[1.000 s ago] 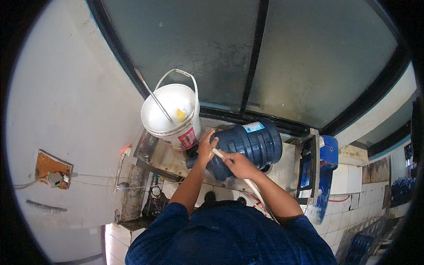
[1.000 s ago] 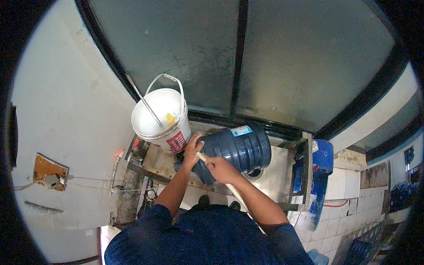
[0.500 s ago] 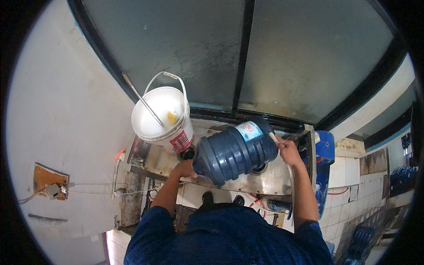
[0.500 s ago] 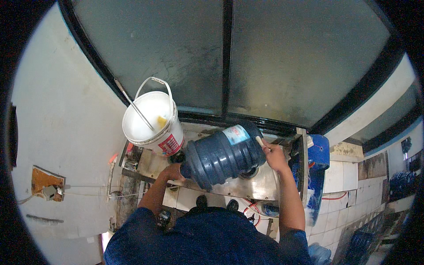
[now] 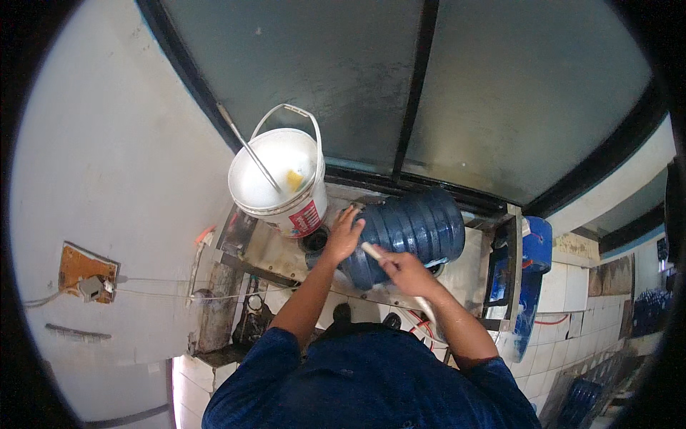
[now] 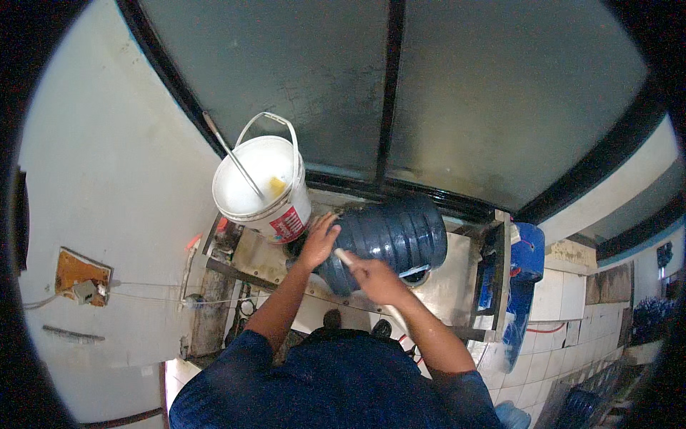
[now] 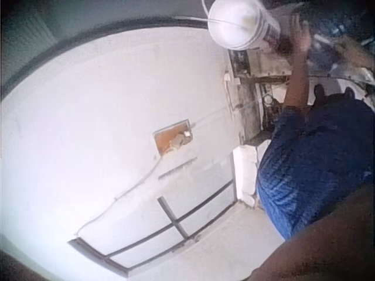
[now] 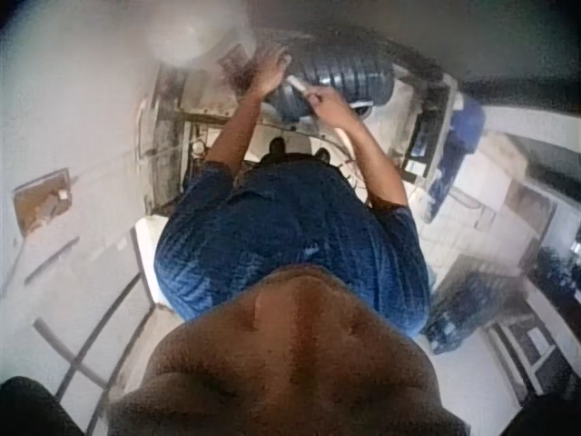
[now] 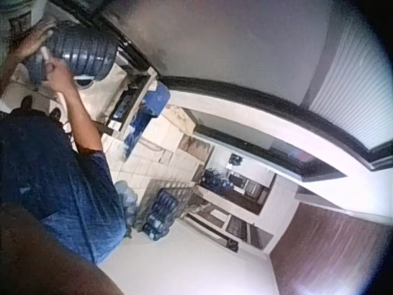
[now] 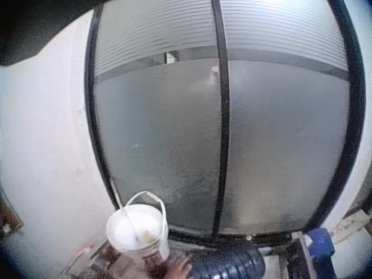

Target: The person cleans large blue water jugs by hand using a white brush and a yellow sponge. They scrub the exterior and interior of the jugs, rinse them, and place them on a nearby rack.

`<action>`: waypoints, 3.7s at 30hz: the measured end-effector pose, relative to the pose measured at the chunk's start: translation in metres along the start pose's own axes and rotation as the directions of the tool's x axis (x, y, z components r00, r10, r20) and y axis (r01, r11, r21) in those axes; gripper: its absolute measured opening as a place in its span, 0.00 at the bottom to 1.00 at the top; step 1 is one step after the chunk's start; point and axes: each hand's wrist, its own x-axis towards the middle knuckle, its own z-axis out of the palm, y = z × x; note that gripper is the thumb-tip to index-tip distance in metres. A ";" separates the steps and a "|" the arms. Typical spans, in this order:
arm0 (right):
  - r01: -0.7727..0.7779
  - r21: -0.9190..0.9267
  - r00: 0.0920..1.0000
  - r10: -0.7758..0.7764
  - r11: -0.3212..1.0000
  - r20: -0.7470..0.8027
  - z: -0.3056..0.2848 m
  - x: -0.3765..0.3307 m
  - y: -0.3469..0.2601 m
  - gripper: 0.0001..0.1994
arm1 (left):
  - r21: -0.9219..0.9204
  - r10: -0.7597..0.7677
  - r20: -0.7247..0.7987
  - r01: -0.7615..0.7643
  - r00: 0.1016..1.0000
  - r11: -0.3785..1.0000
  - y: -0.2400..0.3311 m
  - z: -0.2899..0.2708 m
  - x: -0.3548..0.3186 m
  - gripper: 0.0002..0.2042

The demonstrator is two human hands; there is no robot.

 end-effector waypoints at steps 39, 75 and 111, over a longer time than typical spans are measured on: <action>-0.129 -0.055 0.977 0.136 0.990 0.166 0.030 0.042 -0.029 0.20 | 0.570 -0.187 0.340 -0.044 0.922 0.821 -0.102 -0.068 -0.060 0.44; -0.119 0.228 0.942 0.183 0.966 -0.283 -0.120 -0.087 -0.120 0.22 | -0.474 0.142 -0.550 -0.448 0.823 0.758 0.213 0.016 0.052 0.26; -0.610 0.506 0.620 0.765 0.610 -0.175 -0.057 -0.269 0.188 0.37 | -0.474 -0.269 0.817 0.860 0.509 0.189 0.203 0.279 -0.019 0.37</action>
